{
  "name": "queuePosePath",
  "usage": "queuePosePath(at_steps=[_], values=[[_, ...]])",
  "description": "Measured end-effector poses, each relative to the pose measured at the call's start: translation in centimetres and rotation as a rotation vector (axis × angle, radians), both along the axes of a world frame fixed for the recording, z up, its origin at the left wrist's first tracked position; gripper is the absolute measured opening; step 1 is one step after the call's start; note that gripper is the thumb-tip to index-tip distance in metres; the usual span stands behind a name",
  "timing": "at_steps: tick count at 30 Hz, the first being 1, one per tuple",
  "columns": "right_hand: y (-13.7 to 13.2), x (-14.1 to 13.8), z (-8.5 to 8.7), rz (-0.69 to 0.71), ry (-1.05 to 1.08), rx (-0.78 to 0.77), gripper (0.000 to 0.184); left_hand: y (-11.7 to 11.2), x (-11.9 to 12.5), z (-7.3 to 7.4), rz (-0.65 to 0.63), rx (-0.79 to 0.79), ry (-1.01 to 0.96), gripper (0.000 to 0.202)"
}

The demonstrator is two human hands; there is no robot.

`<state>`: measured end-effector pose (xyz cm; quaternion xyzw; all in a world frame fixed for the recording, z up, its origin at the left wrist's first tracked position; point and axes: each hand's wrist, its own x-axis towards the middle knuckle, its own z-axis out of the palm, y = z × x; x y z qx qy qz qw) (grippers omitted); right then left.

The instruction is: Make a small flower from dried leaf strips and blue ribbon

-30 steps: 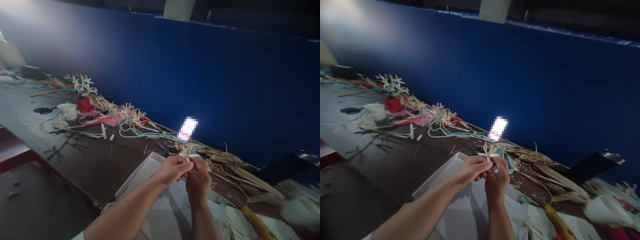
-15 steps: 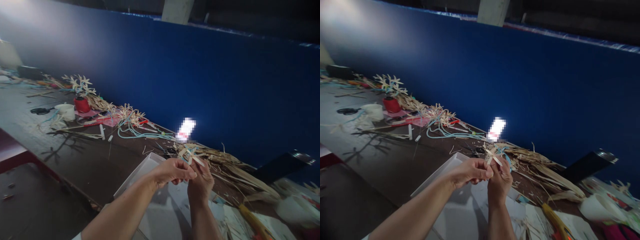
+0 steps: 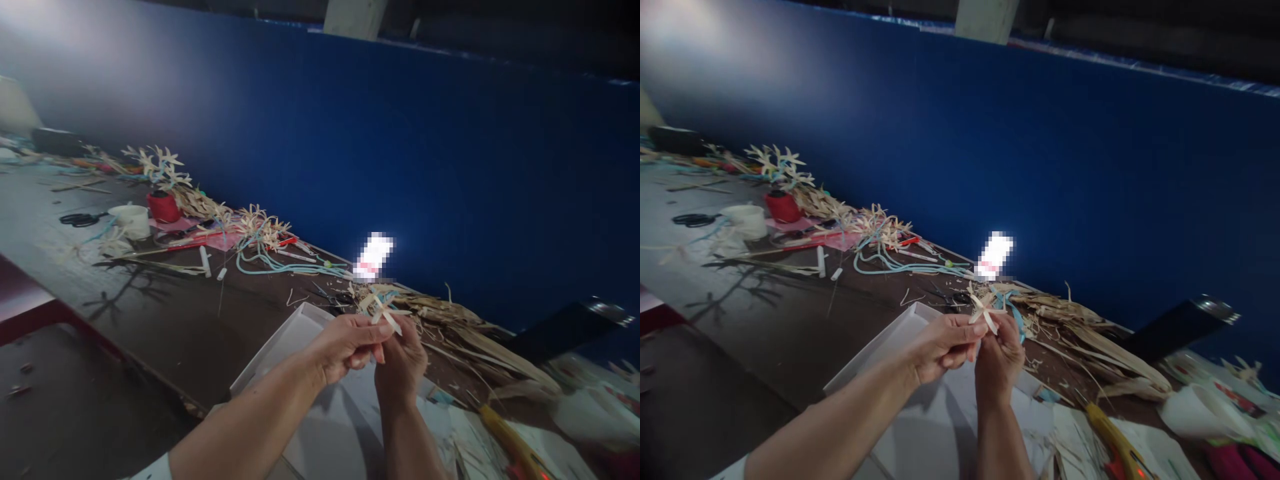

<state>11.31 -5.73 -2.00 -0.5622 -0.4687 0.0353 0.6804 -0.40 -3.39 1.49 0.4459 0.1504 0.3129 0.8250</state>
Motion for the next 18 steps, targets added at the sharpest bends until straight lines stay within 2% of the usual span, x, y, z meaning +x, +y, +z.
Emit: queuePosePath(at_steps=[3,7,18], values=[[0.15,-0.23,-0.08,0.079,0.030,0.022,0.020,-0.05,0.20,-0.16,0.015,-0.037,-0.018,0.040],[0.38,-0.21,-0.36,0.115,0.022,0.065,0.020,-0.08,0.44,-0.23,0.058,-0.061,-0.037,0.041],[0.17,-0.53,-0.13,0.113,0.007,0.014,0.019,-0.22,0.76,-0.25,0.097,-0.073,-0.072,0.038]])
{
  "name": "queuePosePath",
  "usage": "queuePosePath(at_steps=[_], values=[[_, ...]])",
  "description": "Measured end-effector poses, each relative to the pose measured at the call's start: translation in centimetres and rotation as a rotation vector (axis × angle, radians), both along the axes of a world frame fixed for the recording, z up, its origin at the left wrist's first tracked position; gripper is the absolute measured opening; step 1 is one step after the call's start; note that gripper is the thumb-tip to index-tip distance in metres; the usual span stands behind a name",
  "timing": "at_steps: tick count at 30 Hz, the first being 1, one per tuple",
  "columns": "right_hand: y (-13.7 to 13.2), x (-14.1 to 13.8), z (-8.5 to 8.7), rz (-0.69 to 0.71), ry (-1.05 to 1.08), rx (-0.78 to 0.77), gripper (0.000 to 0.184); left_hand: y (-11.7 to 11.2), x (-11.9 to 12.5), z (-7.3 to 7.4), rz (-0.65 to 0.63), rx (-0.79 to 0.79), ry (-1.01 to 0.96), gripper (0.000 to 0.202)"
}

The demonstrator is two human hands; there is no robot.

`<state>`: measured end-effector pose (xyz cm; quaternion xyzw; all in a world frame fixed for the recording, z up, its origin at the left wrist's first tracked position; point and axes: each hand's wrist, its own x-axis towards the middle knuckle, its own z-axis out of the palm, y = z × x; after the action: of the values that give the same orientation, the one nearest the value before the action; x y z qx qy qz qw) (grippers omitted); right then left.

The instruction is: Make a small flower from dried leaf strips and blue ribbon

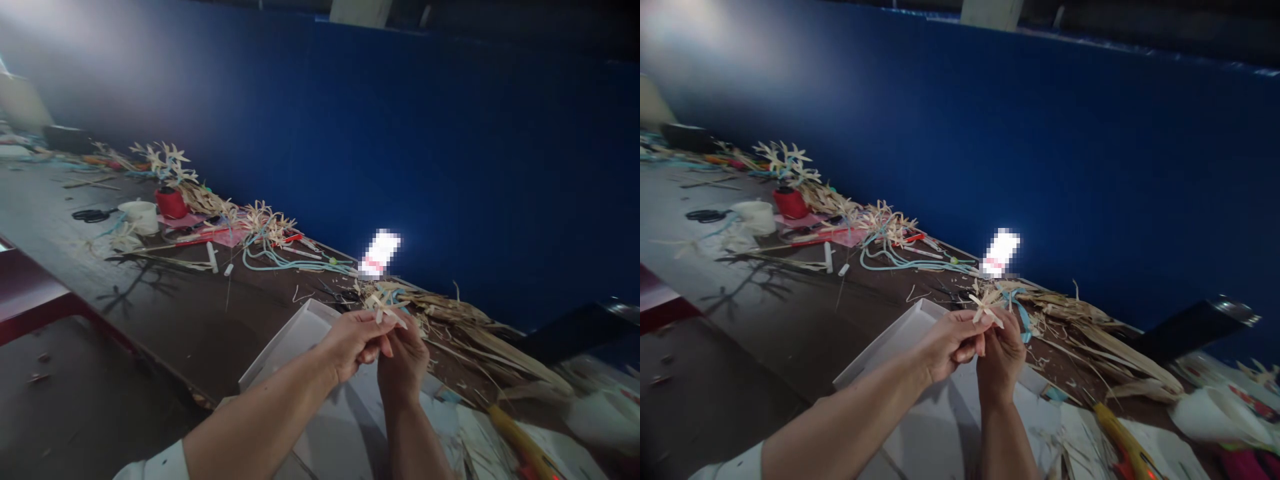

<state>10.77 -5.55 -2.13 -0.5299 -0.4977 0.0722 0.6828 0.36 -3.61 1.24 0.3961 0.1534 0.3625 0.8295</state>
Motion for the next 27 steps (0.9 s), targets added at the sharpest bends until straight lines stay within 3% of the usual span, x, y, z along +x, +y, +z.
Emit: queuePosePath(at_steps=[14,27], values=[[-0.22,-0.36,0.27,-0.013,0.137,-0.134,0.029,-0.01,0.02,0.13,0.051,0.034,0.040,0.024],[-0.28,-0.01,-0.05,0.021,0.140,-0.129,0.030,0.14,-0.14,0.04,0.074,0.125,0.097,0.024]])
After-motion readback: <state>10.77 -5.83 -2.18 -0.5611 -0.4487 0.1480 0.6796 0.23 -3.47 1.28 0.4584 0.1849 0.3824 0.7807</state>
